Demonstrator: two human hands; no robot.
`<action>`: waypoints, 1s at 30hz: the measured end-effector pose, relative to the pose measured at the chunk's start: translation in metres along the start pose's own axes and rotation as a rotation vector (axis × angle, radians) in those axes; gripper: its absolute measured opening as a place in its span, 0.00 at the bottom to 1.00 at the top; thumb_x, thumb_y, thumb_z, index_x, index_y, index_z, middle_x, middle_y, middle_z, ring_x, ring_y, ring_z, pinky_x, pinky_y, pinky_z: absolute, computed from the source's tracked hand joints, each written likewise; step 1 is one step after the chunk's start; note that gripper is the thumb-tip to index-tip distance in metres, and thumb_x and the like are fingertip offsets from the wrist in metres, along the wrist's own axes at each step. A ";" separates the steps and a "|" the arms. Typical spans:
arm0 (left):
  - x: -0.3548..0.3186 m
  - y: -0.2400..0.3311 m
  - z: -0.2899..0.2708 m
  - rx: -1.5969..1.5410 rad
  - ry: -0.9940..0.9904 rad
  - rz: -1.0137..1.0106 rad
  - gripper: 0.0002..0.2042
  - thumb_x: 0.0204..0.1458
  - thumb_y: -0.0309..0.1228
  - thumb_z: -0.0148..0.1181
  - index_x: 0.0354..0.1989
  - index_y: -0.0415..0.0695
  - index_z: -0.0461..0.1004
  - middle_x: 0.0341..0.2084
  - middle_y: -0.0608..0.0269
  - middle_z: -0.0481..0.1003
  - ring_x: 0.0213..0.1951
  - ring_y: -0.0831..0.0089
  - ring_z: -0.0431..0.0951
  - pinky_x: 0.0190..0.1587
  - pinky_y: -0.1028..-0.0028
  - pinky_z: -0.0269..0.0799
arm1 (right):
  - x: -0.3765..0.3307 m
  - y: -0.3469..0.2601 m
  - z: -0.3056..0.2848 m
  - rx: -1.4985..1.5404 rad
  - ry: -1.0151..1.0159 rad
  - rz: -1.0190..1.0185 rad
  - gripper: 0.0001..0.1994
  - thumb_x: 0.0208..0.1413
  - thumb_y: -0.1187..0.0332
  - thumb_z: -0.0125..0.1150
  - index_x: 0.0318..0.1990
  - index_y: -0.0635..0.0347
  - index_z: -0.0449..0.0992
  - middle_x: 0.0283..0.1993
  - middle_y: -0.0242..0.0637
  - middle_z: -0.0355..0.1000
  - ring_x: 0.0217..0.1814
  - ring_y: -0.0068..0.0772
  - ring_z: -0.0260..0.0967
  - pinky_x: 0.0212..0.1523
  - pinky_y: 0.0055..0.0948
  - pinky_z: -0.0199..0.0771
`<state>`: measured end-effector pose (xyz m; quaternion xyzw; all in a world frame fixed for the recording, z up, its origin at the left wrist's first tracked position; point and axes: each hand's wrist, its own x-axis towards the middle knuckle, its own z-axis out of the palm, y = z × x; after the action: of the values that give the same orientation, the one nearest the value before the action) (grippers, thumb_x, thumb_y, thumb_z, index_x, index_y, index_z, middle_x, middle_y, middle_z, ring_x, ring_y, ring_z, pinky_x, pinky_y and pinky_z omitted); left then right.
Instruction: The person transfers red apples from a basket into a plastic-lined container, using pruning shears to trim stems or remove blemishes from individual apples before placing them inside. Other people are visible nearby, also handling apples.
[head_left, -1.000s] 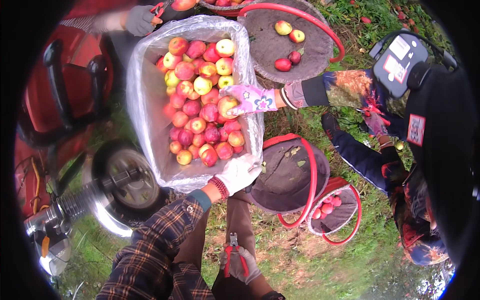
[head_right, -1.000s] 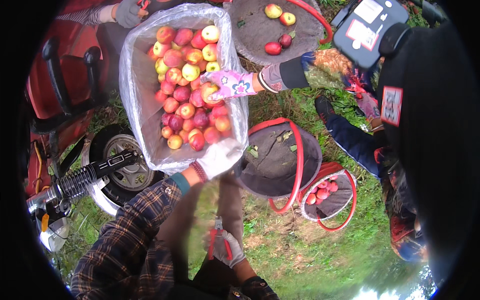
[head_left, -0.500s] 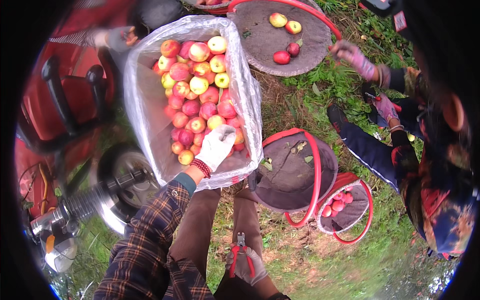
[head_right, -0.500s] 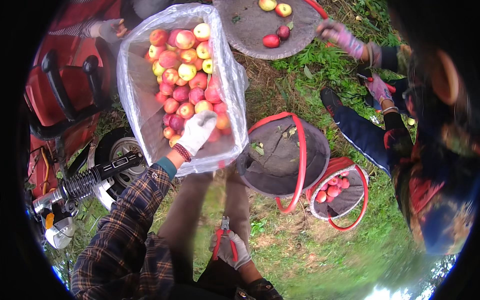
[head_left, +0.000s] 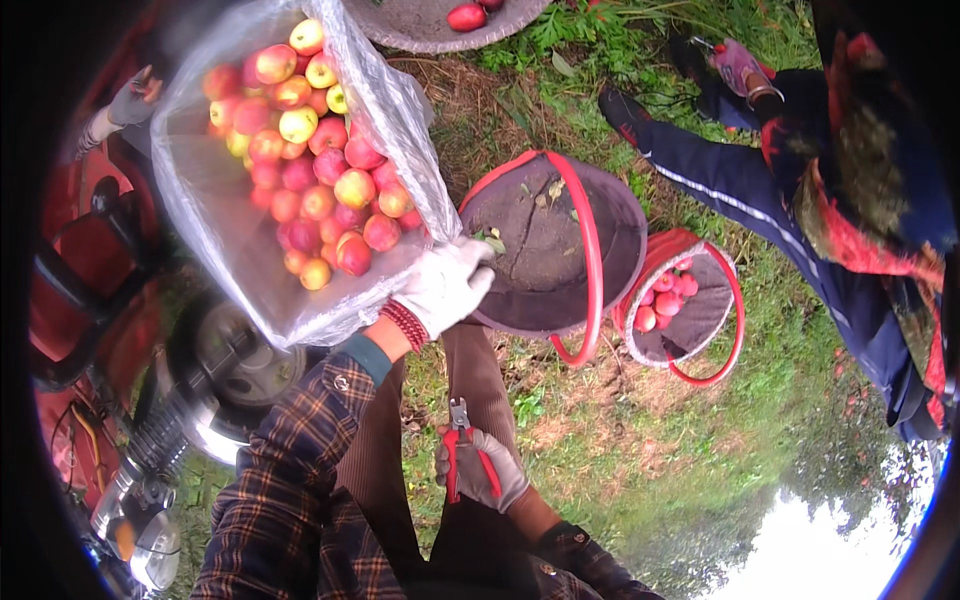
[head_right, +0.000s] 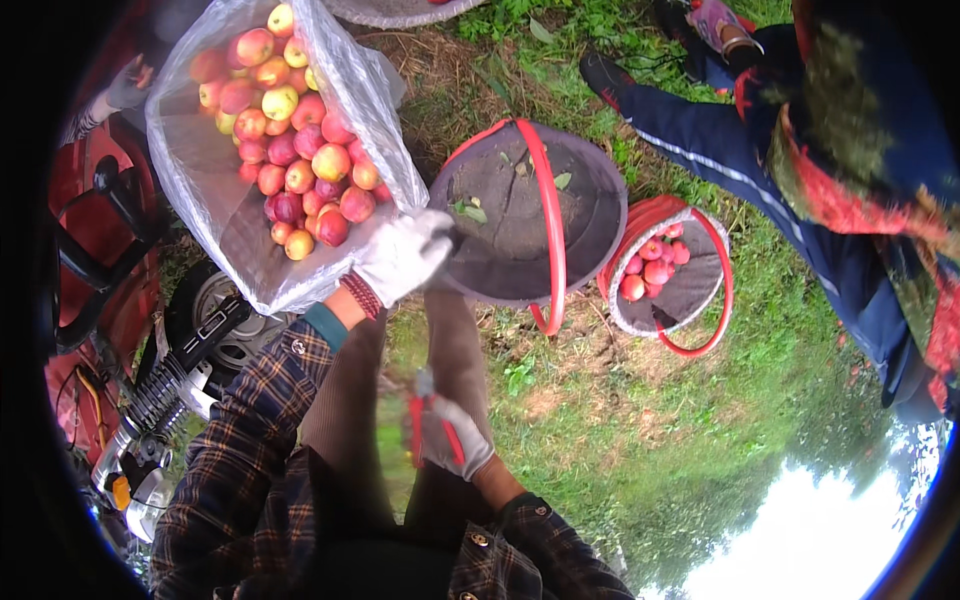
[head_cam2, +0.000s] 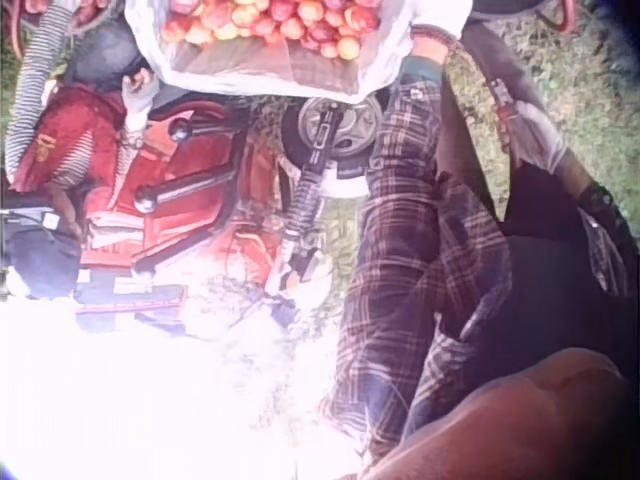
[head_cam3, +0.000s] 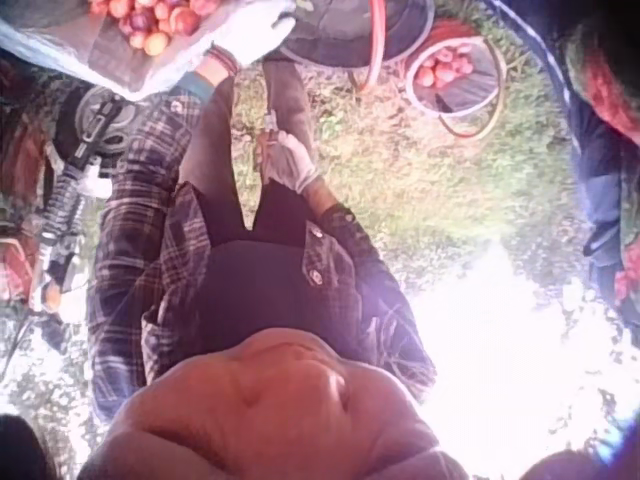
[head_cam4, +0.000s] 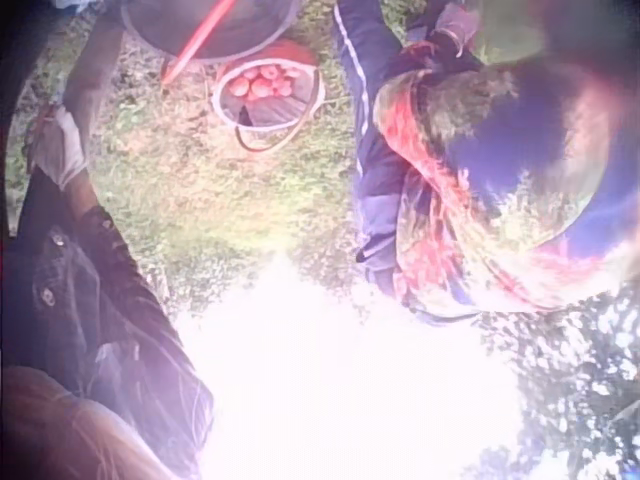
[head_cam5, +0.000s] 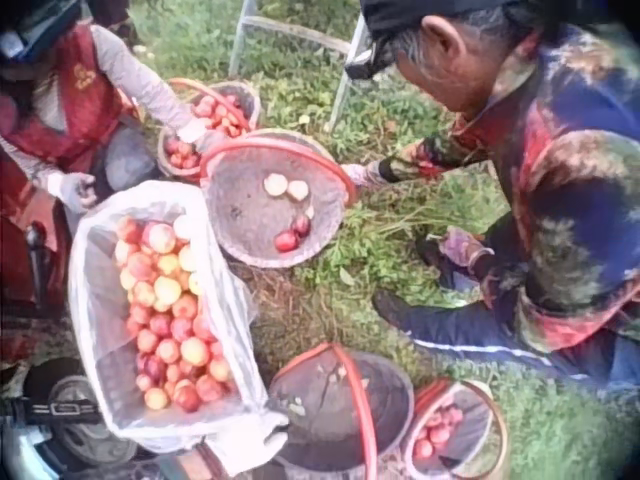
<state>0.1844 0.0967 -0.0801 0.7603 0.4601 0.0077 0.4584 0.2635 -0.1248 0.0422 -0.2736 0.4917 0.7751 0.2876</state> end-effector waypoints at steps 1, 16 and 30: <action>-0.005 0.010 0.008 -0.040 -0.048 0.022 0.14 0.49 0.35 0.54 0.43 0.43 0.71 0.37 0.53 0.75 0.39 0.58 0.76 0.43 0.64 0.72 | -0.002 0.000 0.000 0.003 -0.011 -0.008 0.26 0.50 0.51 0.58 0.53 0.56 0.63 0.37 0.35 0.65 0.40 0.33 0.63 0.46 0.34 0.64; -0.034 0.110 0.035 -0.947 -0.422 -0.501 0.24 0.52 0.29 0.58 0.57 0.37 0.61 0.47 0.54 0.71 0.47 0.72 0.72 0.48 0.75 0.70 | -0.005 0.015 -0.017 0.139 -0.256 -0.118 0.22 0.54 0.53 0.55 0.51 0.56 0.65 0.39 0.37 0.67 0.42 0.35 0.65 0.48 0.37 0.65; -0.098 0.145 -0.033 -0.576 -0.515 -0.489 0.15 0.53 0.30 0.57 0.48 0.38 0.70 0.37 0.62 0.75 0.35 0.77 0.75 0.38 0.79 0.71 | -0.129 0.018 -0.060 0.100 -0.029 -1.141 0.23 0.51 0.60 0.62 0.53 0.56 0.63 0.32 0.31 0.63 0.33 0.29 0.64 0.36 0.33 0.68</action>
<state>0.2142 0.0282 0.0815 0.4480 0.4764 -0.1626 0.7389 0.3471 -0.2094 0.1219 -0.4711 0.2982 0.4765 0.6798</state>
